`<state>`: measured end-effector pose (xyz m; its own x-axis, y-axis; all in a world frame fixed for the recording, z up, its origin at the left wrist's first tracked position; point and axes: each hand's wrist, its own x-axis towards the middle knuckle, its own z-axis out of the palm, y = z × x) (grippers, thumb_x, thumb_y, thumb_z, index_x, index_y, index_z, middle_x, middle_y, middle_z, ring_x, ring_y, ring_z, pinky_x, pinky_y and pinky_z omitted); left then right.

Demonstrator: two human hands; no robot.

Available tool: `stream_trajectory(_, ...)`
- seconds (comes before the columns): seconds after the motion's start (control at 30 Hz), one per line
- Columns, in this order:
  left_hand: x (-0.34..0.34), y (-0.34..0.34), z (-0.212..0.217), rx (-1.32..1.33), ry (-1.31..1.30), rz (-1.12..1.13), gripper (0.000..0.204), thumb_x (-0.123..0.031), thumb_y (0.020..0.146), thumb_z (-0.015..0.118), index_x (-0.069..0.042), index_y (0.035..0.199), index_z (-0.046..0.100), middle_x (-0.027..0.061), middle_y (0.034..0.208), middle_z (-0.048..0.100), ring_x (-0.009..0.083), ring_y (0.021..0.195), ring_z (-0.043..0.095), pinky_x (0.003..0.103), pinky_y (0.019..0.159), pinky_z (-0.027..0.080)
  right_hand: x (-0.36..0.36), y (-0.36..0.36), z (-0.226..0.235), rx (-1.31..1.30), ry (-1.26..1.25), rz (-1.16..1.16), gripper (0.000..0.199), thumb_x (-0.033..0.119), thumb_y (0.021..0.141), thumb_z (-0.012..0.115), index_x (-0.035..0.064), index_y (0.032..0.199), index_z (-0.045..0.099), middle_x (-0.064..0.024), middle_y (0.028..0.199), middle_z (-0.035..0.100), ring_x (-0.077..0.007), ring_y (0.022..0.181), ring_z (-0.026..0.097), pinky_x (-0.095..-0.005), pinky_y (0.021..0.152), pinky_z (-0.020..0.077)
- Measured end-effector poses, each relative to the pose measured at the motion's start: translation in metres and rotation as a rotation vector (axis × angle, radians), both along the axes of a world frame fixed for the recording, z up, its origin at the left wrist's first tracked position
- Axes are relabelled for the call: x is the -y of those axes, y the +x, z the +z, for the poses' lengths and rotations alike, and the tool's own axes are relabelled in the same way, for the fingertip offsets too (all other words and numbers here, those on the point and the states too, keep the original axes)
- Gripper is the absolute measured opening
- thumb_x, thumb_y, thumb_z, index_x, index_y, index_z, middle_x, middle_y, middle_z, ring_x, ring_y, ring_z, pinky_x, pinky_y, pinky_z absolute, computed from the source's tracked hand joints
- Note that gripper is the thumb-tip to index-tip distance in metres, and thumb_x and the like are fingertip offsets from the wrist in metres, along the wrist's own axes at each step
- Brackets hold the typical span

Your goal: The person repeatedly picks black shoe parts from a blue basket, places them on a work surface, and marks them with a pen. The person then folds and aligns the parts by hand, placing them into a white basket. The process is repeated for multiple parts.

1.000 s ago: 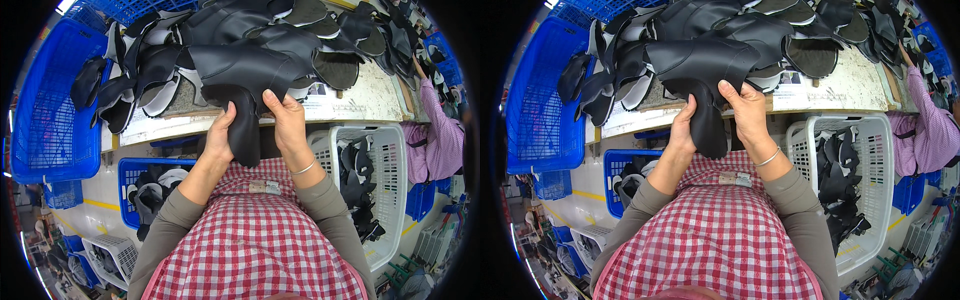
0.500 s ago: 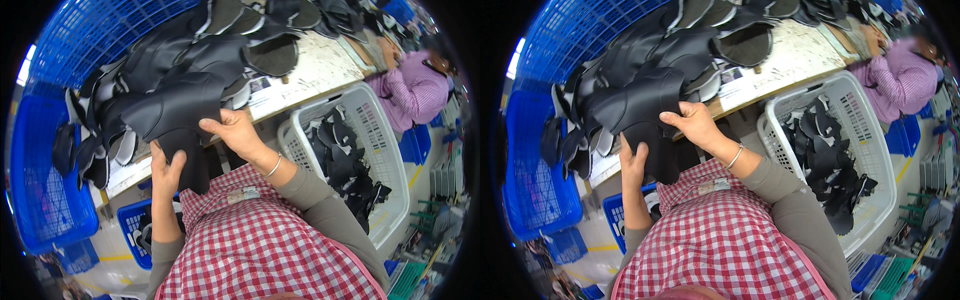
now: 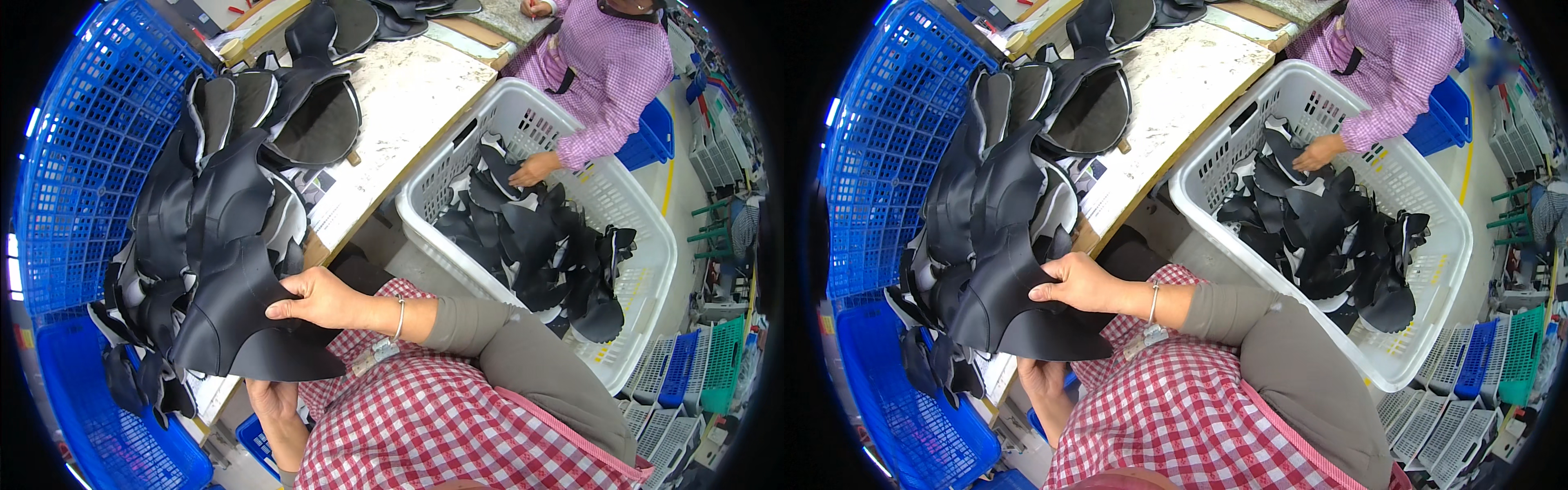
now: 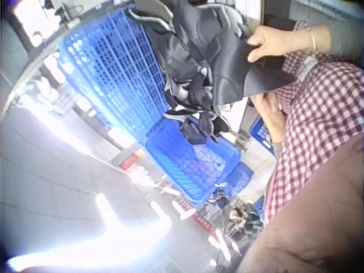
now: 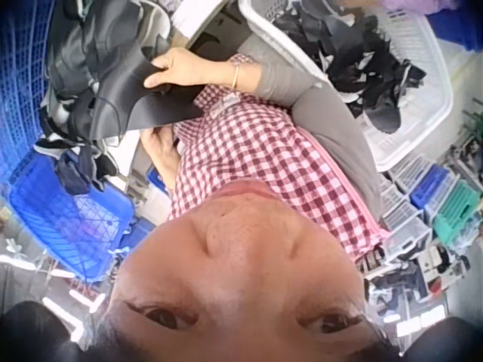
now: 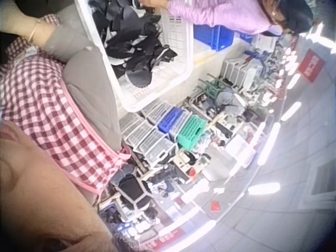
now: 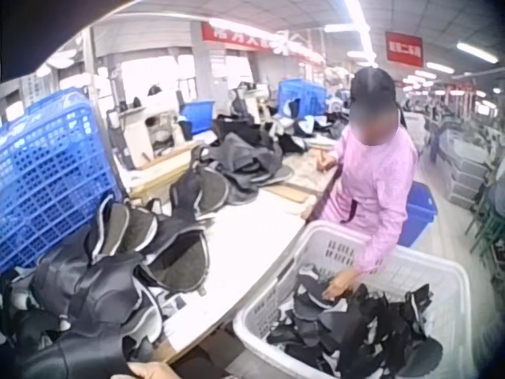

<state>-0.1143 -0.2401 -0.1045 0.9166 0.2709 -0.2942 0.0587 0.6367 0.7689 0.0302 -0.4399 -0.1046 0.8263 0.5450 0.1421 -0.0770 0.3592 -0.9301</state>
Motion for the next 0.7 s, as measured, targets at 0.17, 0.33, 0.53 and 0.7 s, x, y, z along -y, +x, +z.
stream_trajectory(0.17,0.012,0.013,-0.002,0.064,0.495,0.111,0.039,-0.004,0.092,0.069,0.004,0.129,0.063,0.0157,0.123,0.07,0.0266,0.111,0.069,0.041,0.099,0.058,0.014,0.005,-0.002,0.001,0.01,-0.004,0.032,0.028,0.092,0.079,-0.0014,0.103,0.075,-0.0083,0.082,0.075,-0.0068,0.079,0.064,-0.0293,0.076,0.0526)
stream_trajectory(0.33,0.01,0.014,-0.005,0.075,0.281,0.038,0.04,-0.021,0.095,0.068,0.007,0.125,0.065,0.0166,0.119,0.072,0.0267,0.106,0.071,0.039,0.096,0.058,0.023,0.006,-0.003,0.039,-0.05,0.0,0.032,0.029,0.09,0.08,0.0002,0.104,0.074,-0.0128,0.08,0.073,-0.0118,0.075,0.067,-0.0319,0.075,0.0524)
stream_trajectory(0.53,0.001,0.017,-0.009,-0.016,0.462,0.066,0.05,-0.027,0.095,0.069,0.005,0.131,0.06,0.016,0.127,0.068,0.0284,0.114,0.067,0.042,0.103,0.054,0.027,0.004,-0.001,0.11,-0.113,0.014,0.034,0.032,0.09,0.08,0.001,0.103,0.075,-0.0149,0.081,0.073,-0.0195,0.074,0.07,-0.0338,0.075,0.0528)
stream_trajectory(0.7,0.001,0.021,-0.004,0.071,0.436,0.064,0.05,-0.027,0.095,0.07,0.005,0.132,0.06,0.0159,0.127,0.067,0.0283,0.115,0.067,0.042,0.103,0.054,0.027,-0.002,0.0,0.129,-0.124,0.028,0.035,0.033,0.09,0.079,0.0019,0.104,0.075,-0.015,0.082,0.074,-0.0207,0.075,0.071,-0.0343,0.075,0.0531)
